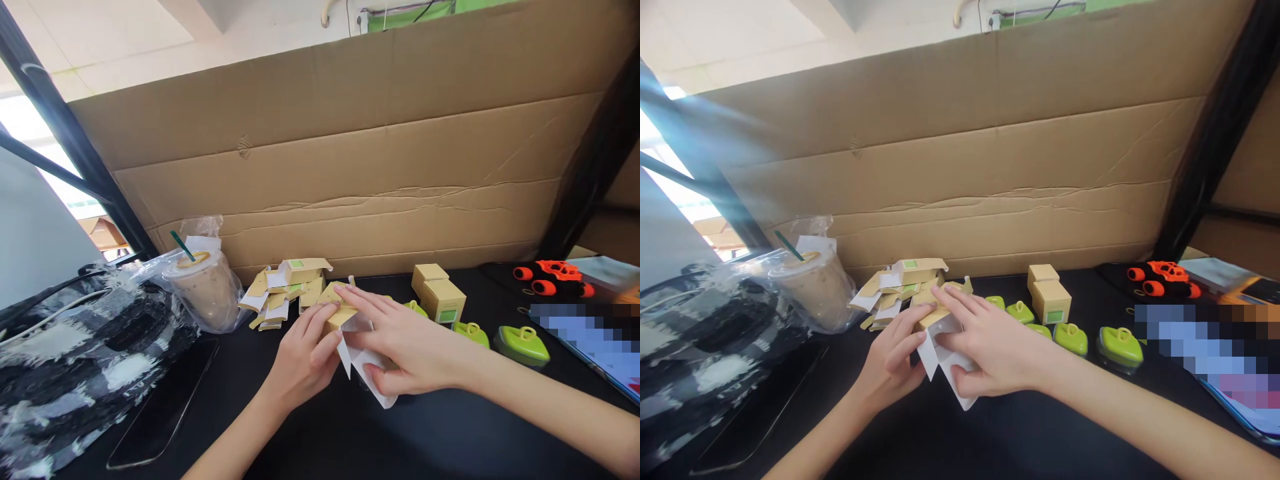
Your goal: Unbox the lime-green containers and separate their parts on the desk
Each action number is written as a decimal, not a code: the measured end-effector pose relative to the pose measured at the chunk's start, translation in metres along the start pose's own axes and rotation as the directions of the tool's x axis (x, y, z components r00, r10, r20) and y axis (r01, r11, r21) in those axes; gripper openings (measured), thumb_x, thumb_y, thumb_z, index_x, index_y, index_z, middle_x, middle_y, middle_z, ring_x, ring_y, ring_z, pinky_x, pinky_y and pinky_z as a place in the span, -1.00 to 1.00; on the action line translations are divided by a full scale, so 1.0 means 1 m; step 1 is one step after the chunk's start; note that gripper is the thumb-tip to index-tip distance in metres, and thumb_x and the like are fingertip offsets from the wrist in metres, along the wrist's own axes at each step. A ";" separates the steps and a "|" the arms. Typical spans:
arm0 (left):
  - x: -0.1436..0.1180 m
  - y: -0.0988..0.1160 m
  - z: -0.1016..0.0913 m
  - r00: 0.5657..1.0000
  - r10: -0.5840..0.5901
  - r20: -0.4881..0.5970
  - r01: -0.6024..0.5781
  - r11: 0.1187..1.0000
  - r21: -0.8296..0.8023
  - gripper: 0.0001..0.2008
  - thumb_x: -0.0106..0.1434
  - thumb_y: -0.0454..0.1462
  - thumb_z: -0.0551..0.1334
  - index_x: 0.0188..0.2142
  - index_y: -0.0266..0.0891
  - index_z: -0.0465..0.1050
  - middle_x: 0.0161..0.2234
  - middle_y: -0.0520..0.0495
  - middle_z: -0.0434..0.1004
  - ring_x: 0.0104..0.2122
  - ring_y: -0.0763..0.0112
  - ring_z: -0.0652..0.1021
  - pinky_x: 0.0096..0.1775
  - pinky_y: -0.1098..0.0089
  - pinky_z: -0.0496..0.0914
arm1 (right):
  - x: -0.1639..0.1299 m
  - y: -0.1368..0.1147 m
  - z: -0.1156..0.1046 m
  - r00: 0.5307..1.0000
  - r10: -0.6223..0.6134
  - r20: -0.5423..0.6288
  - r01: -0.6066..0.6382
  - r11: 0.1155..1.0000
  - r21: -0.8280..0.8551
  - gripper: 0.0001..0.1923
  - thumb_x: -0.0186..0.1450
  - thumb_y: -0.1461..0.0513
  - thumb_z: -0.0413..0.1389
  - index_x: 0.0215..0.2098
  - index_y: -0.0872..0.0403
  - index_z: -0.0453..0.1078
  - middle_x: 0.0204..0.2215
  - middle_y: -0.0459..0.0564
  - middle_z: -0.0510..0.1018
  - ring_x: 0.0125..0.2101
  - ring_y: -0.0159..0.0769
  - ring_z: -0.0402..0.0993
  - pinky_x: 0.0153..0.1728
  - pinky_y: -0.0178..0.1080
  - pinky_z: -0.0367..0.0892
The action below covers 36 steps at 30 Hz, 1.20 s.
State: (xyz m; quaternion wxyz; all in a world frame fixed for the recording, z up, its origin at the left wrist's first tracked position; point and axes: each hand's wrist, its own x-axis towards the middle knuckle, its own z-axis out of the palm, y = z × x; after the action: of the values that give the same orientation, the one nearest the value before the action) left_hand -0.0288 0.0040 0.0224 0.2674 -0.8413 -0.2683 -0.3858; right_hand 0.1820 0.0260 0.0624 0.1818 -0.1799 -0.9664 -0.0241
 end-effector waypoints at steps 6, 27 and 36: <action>-0.005 -0.012 0.004 0.994 -0.106 -0.031 0.105 0.994 -0.029 -0.49 0.10 -0.49 0.17 -0.02 -0.10 0.04 -0.03 -0.28 0.37 -0.04 0.15 0.48 -0.16 0.11 0.50 | -0.002 0.002 -0.002 0.996 -0.044 -0.074 0.047 0.998 0.031 -0.77 0.27 0.18 0.11 -0.19 0.17 0.45 0.26 0.32 0.12 0.26 -0.01 0.01 0.16 0.01 0.12; 0.011 -0.001 0.003 0.234 -0.786 0.572 0.590 -0.353 -0.727 -0.41 0.06 -0.25 0.38 -0.04 -0.14 0.05 -0.12 -0.13 0.54 -0.14 0.22 0.57 -0.08 0.20 0.41 | -0.040 0.135 0.013 0.903 0.415 0.113 -0.383 0.896 -0.226 -0.83 0.10 0.37 0.08 -0.54 0.00 0.43 -0.49 -0.09 0.61 -0.29 -0.05 0.52 0.00 0.39 0.00; 0.009 0.000 0.004 0.243 -0.585 0.774 0.415 -0.659 -0.628 -0.71 0.25 -0.24 0.22 -0.03 -0.22 0.40 -0.03 -0.10 0.53 -0.10 0.32 0.54 -0.12 0.36 0.44 | -0.006 0.055 -0.001 0.976 -0.039 -0.213 -0.015 0.969 -0.246 -0.57 0.28 0.25 0.05 0.13 0.08 0.26 0.10 0.15 0.39 0.08 -0.16 0.31 0.03 -0.05 0.30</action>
State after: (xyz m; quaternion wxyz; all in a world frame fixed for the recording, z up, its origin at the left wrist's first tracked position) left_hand -0.0221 0.0092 0.0271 -0.6773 -0.3352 -0.3474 -0.5551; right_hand 0.2072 0.0752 0.0607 0.2622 -0.1915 -0.9314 -0.1643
